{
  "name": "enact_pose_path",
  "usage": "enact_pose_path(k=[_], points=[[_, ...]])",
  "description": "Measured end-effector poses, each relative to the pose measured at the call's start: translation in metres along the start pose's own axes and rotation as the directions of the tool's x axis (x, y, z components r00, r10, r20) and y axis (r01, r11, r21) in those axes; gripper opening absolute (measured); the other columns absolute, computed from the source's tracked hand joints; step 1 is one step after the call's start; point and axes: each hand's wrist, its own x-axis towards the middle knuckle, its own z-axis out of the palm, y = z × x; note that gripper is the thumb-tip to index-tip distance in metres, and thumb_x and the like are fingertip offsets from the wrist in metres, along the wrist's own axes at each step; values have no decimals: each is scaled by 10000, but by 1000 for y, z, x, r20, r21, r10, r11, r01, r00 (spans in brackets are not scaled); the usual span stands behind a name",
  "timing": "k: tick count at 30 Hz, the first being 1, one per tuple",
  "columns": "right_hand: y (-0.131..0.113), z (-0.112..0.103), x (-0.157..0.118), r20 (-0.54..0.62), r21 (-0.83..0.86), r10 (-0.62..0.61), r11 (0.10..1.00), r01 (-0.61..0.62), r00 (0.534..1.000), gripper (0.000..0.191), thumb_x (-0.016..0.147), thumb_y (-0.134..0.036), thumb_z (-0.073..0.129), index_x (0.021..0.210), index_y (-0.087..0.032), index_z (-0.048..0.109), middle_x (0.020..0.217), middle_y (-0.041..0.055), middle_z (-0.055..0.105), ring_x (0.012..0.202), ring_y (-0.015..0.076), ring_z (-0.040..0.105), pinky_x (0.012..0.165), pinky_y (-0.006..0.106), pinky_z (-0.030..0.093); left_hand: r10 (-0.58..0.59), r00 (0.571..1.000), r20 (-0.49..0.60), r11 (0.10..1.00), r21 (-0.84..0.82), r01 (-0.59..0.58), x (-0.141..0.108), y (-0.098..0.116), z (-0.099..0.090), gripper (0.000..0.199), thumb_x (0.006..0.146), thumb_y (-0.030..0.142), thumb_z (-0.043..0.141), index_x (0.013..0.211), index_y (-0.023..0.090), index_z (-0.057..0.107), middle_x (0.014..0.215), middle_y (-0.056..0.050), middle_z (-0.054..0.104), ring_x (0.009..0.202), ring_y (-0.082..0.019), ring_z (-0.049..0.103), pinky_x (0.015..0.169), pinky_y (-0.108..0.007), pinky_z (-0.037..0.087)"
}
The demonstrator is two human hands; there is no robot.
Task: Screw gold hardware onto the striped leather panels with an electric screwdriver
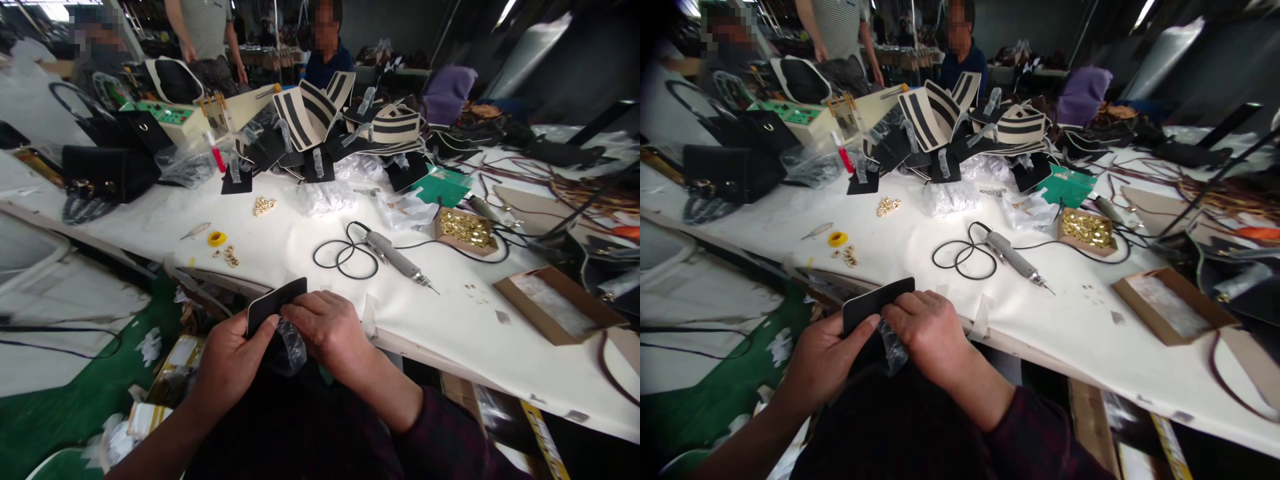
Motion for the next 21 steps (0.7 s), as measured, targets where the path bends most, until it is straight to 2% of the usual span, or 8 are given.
enact_pose_path(k=[5, 12, 15, 21], points=[[-2, 8, -2, -108, 43, 75, 997, -70, 991, 144, 1057, -189, 581, 1060, -163, 723, 939, 63, 764, 805, 182, 688, 744, 317, 494, -55, 998, -1, 996, -72, 55, -1, -3, 3, 472, 899, 577, 664, 1085, 175, 828, 955, -33, 842, 854, -260, 766, 742, -300, 605], [-9, 13, -2, -147, 29, 118, 993, -115, 982, 138, 1044, -230, 620, 1027, -197, 752, 913, 43, 781, 811, 182, 712, 749, 354, 472, -49, 998, -29, 995, -86, 46, -3, -5, 4, 473, 891, 573, 682, 1071, 162, 833, 960, -46, 845, 826, -261, 772, 725, -310, 616], [-14, 14, -3, -166, 66, 138, 990, -128, 977, 136, 1036, -259, 651, 1099, -190, 750, 976, 48, 800, 832, 182, 730, 770, 363, 484, -48, 998, -42, 992, -115, 43, -3, -7, 4, 466, 896, 563, 681, 1073, 159, 831, 1014, -55, 847, 850, -264, 776, 748, -317, 624], [-26, 15, -8, -146, 98, 192, 979, -179, 970, 275, 1027, -306, 671, 1269, -182, 713, 1122, 78, 797, 943, 204, 743, 833, 394, 503, -47, 997, -55, 983, -177, 37, -4, -7, 4, 471, 907, 555, 688, 1115, 152, 816, 1076, -78, 841, 902, -266, 782, 794, -318, 632]])
